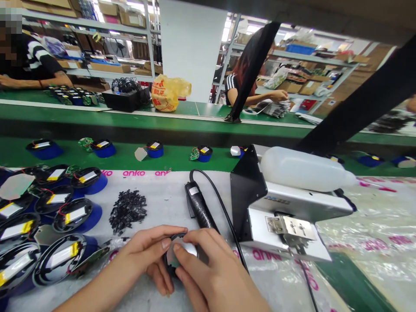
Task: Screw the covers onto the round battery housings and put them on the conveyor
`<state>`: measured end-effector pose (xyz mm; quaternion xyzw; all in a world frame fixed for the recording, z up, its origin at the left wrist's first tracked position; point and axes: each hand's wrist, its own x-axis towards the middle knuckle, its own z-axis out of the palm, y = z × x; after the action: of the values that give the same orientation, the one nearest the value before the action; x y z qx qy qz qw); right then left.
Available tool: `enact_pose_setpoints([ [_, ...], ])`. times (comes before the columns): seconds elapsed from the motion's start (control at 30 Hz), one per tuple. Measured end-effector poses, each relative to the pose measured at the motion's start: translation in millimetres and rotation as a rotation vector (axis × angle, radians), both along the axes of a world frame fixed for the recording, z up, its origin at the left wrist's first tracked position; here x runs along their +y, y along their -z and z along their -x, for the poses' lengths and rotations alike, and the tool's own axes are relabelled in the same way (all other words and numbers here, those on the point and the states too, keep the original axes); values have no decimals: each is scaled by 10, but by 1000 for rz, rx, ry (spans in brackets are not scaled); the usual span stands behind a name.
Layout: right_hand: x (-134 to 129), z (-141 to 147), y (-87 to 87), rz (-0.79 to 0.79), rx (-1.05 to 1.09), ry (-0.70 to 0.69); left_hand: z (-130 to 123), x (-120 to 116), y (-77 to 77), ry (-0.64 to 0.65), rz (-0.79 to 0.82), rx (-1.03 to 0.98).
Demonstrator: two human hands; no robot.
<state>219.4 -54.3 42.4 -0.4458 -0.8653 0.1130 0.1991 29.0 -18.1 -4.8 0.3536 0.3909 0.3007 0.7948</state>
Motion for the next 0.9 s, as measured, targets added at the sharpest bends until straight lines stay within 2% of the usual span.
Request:
enact_pose_setpoints([
  [0.13, -2, 30, 45, 2, 122, 30, -11, -30, 43, -30, -24, 32],
  [0.3, 20, 47, 59, 55, 203, 58, 17, -23, -46, 9, -28, 52],
  [0.4, 32, 46, 37, 132, 204, 65, 39, -34, -57, 34, -64, 53],
  [0.57, 4, 62, 24, 212, 145, 107, 17, -61, -31, 0, -112, 101],
  [0.73, 52, 120, 35, 289, 147, 173, -34, -37, -132, -3, -149, 191],
  [0.83, 60, 134, -21, 304, 221, 180, -52, -41, -174, 9, -178, 211],
  [0.9, -3, 56, -112, 264, 299, 118, -60, -58, -175, 12, -174, 229],
])
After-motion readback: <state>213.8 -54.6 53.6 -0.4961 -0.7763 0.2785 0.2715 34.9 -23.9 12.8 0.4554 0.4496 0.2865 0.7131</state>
